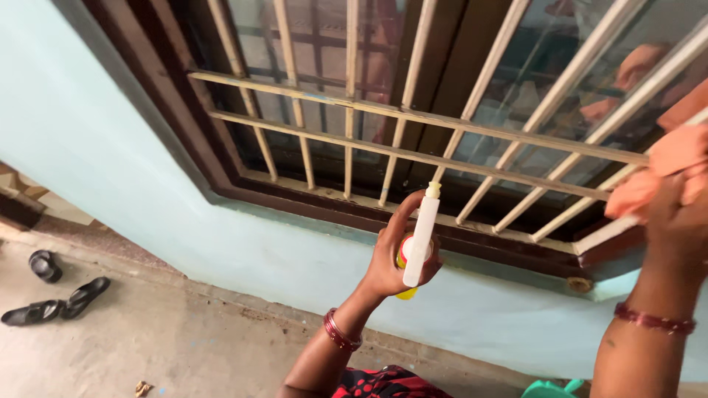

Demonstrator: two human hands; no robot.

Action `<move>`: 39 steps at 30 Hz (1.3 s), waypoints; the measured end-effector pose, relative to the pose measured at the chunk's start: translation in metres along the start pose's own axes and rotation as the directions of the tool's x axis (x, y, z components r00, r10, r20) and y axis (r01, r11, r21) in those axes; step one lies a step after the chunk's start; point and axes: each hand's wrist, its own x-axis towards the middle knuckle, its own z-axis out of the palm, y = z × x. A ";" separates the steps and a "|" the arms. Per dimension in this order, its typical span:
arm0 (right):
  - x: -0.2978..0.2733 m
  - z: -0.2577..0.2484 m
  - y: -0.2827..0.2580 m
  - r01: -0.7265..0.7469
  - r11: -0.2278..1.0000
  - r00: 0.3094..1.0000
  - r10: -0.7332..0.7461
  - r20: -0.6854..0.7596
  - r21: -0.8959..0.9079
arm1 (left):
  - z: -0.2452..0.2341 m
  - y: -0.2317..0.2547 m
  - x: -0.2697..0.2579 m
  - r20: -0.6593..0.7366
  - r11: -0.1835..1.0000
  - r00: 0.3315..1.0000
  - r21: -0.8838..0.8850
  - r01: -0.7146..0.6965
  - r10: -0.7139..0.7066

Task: The person sprays a cleaning solution onto a window with metal grilles and wipes the grilles and glass with a cloth. The person repeatedly sprays and wipes different sections of the window throughout the clip.

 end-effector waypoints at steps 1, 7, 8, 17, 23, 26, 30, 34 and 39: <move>-0.003 0.012 -0.007 0.009 1.000 1.000 -0.009 -0.004 -0.006 | -0.002 -0.002 -0.001 -0.018 1.000 1.000 0.019 -0.019 0.019; -0.014 0.028 -0.041 0.018 0.999 0.999 -0.016 -0.044 0.049 | 0.000 -0.012 -0.013 -0.109 0.993 0.988 -0.033 -0.110 0.106; -0.014 0.031 -0.046 0.012 0.998 0.998 -0.009 -0.057 0.059 | 0.003 -0.012 -0.016 -0.111 0.991 0.985 0.005 -0.136 0.136; -0.007 0.025 -0.086 0.074 0.984 0.997 -0.077 0.014 0.161 | -0.028 -0.013 -0.026 -0.336 0.974 0.916 0.023 -0.223 0.218; 0.050 0.037 -0.104 0.232 0.957 0.962 -0.252 0.105 0.171 | -0.074 0.006 -0.014 -0.417 0.954 0.872 0.254 -0.158 0.255; 0.063 0.080 -0.121 0.248 0.962 0.967 -0.253 0.037 0.114 | -0.077 0.005 -0.007 -0.425 0.982 0.885 0.112 -0.154 0.187; 0.037 0.132 -0.148 0.187 0.977 0.982 -0.186 -0.019 0.104 | -0.075 0.006 -0.006 -0.426 0.951 0.878 0.296 -0.091 0.217; 0.010 0.136 -0.150 0.123 0.982 0.991 -0.114 -0.071 0.141 | -0.078 0.010 -0.009 -0.414 0.958 0.887 0.271 -0.093 0.203; 0.001 0.121 -0.147 0.116 0.972 0.993 -0.108 -0.048 0.203 | -0.077 0.007 -0.011 -0.412 0.944 0.881 0.314 -0.103 0.233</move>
